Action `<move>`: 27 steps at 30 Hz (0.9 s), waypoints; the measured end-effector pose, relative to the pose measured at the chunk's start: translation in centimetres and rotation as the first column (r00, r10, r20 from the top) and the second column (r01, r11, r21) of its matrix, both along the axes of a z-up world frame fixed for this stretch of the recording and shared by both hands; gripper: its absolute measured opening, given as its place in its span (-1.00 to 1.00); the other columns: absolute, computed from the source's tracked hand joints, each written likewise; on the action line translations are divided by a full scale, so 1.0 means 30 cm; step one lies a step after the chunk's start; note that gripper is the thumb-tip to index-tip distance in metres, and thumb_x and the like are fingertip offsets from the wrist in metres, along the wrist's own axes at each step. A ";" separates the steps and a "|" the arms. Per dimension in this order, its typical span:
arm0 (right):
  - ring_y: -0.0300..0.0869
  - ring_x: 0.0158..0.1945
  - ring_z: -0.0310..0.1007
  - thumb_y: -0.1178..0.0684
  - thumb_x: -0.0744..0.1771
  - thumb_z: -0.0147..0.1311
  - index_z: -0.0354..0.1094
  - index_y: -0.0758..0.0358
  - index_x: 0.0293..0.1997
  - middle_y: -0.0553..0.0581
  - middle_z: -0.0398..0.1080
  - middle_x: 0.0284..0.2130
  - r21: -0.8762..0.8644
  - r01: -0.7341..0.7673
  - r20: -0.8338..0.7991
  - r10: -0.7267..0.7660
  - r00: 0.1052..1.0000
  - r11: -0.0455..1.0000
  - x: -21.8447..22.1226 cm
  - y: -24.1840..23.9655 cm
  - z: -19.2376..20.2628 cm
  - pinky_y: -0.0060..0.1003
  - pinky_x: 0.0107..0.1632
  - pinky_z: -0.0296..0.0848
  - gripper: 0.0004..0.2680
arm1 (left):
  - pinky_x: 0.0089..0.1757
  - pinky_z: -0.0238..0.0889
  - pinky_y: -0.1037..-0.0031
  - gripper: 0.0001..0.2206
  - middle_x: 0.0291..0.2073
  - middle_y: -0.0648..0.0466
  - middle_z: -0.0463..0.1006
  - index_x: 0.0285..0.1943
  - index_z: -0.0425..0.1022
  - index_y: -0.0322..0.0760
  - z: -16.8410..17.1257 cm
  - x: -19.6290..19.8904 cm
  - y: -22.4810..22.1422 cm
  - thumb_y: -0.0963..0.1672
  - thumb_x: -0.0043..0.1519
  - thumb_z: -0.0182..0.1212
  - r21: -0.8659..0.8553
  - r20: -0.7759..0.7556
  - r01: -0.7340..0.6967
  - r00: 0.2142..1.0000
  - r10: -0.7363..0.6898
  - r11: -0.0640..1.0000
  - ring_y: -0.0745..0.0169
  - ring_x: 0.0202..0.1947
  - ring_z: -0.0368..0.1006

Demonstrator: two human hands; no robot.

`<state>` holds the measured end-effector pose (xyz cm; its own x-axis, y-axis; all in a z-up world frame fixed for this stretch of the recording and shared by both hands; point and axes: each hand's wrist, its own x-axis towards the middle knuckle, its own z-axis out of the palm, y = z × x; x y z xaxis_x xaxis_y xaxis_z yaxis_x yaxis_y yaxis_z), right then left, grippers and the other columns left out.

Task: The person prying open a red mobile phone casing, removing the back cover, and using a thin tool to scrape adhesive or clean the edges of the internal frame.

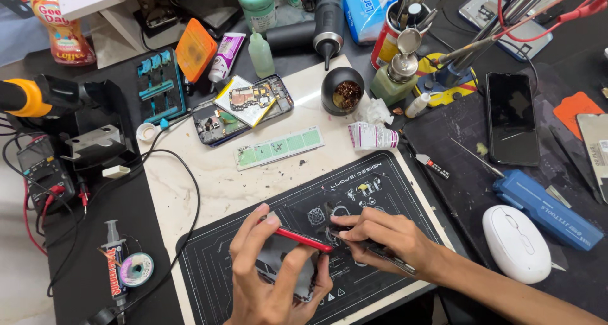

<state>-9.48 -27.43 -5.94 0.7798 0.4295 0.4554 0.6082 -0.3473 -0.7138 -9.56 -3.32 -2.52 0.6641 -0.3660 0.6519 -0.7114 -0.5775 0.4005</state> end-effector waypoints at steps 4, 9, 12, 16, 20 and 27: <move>0.04 0.04 0.65 0.33 0.23 0.31 0.43 0.42 -0.19 0.18 0.49 -0.32 -0.009 -0.015 0.050 0.015 0.999 1.000 0.014 0.007 0.011 -0.32 -0.06 0.67 -0.83 | 0.12 0.41 -0.06 -0.65 0.09 -0.22 0.15 -0.13 0.58 -0.29 0.016 0.008 -0.013 -0.18 -0.09 0.54 -0.012 0.011 0.005 1.000 -0.005 1.000 -0.47 0.19 0.26; 0.02 0.05 0.63 0.33 0.24 0.29 0.44 0.42 -0.11 0.19 0.50 -0.25 0.020 -0.043 -0.024 0.044 0.999 0.999 0.023 0.015 0.024 -0.20 0.04 0.56 -0.80 | 0.13 0.40 -0.01 -0.65 0.11 -0.22 0.15 -0.10 0.59 -0.27 0.034 0.011 -0.020 -0.18 -0.07 0.54 0.002 -0.008 0.004 1.000 -0.004 1.000 -0.46 0.21 0.26; 0.04 0.06 0.62 0.32 0.24 0.28 0.41 0.41 -0.13 0.25 0.50 -0.17 -0.030 -0.045 -0.063 0.043 0.997 0.999 0.028 0.016 0.017 -0.21 -0.06 0.60 -0.82 | 0.13 0.38 0.03 -0.64 0.13 -0.20 0.16 -0.10 0.61 -0.24 0.045 0.010 -0.024 -0.19 -0.09 0.54 0.018 -0.025 -0.004 1.000 0.005 1.000 -0.42 0.22 0.26; 0.08 0.11 0.60 0.28 0.25 0.30 0.39 0.36 -0.17 0.23 0.48 -0.23 -0.083 -0.029 -0.060 0.024 0.998 0.996 0.023 0.015 0.006 -0.23 -0.14 0.61 -0.83 | 0.16 0.35 0.01 -0.63 0.13 -0.19 0.16 -0.10 0.60 -0.24 0.059 0.018 -0.025 -0.18 -0.11 0.54 0.011 -0.057 -0.001 0.998 0.001 1.000 -0.40 0.24 0.26; 0.05 0.07 0.61 0.30 0.24 0.28 0.39 0.38 -0.16 0.23 0.49 -0.19 -0.022 -0.011 -0.112 0.008 0.994 1.000 0.031 0.011 0.014 -0.26 -0.17 0.62 -0.83 | 0.15 0.34 0.02 -0.61 0.13 -0.20 0.16 -0.09 0.60 -0.22 0.079 0.024 -0.018 -0.18 -0.13 0.53 0.041 -0.071 -0.001 0.997 0.004 0.999 -0.39 0.24 0.24; -0.03 -0.04 0.62 0.30 0.22 0.31 0.42 0.37 -0.15 0.24 0.49 -0.11 -0.073 0.020 -0.121 -0.029 0.992 0.997 0.021 0.009 0.011 -0.26 -0.16 0.63 -0.81 | 0.14 0.33 0.03 -0.59 0.18 -0.23 0.17 -0.05 0.58 -0.25 0.095 0.031 -0.019 -0.18 -0.11 0.53 0.045 -0.095 0.023 0.995 -0.019 0.999 -0.35 0.26 0.23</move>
<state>-8.85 -27.16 -5.61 0.8381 0.4379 0.3253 0.5092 -0.4138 -0.7546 -8.62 -3.89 0.33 0.7140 -0.4085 0.5686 -0.6837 -0.5819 0.4405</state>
